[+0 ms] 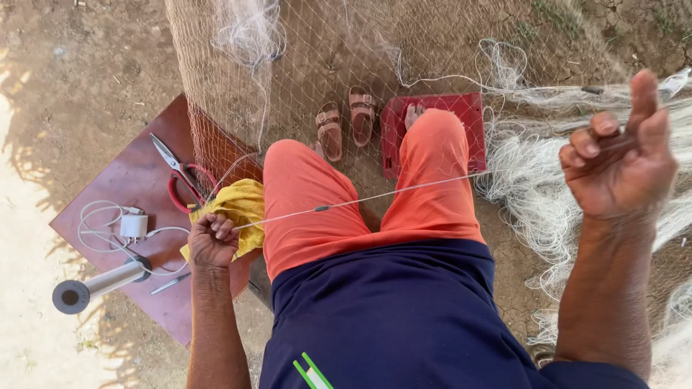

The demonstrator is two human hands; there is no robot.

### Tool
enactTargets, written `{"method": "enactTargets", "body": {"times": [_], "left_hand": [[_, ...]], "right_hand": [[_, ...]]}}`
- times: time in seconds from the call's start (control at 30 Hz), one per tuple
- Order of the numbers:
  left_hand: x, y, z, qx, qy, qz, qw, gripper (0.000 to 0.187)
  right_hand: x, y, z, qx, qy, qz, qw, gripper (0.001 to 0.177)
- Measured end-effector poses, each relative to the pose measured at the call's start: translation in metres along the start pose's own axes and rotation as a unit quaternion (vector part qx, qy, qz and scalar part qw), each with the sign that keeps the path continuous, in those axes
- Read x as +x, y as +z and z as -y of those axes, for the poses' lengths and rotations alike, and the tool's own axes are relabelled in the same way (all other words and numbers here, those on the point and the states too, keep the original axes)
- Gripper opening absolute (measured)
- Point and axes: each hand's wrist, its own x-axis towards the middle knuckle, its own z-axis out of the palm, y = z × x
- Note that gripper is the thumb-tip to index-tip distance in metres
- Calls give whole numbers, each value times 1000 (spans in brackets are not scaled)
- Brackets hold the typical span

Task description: Repairing a fishing net by cutting and untangling lines with scissors.

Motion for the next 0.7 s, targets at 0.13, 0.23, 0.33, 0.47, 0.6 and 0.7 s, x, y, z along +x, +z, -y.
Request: {"method": "enactTargets", "body": {"times": [0.13, 0.23, 0.33, 0.47, 0.6, 0.7], "left_hand": [[-8, -33, 8, 13, -15, -32, 999, 17], [-17, -38, 14, 34, 17, -65, 997, 21], [-27, -37, 17, 40, 34, -65, 996, 20], [-39, -25, 23, 2, 45, -30, 999, 17], [-49, -10, 35, -43, 45, -8, 998, 18], [-49, -5, 36, -55, 31, 14, 998, 18]], "right_hand": [[-21, -42, -29, 10, 29, -118, 993, 41], [-33, -75, -46, 38, 43, -210, 976, 48], [-36, -96, -55, 69, 68, -216, 972, 38], [-35, -103, -57, 68, 68, -256, 962, 35], [-36, -127, -52, 76, 57, -294, 951, 62], [-36, -133, -46, 29, 55, -290, 955, 47]]}}
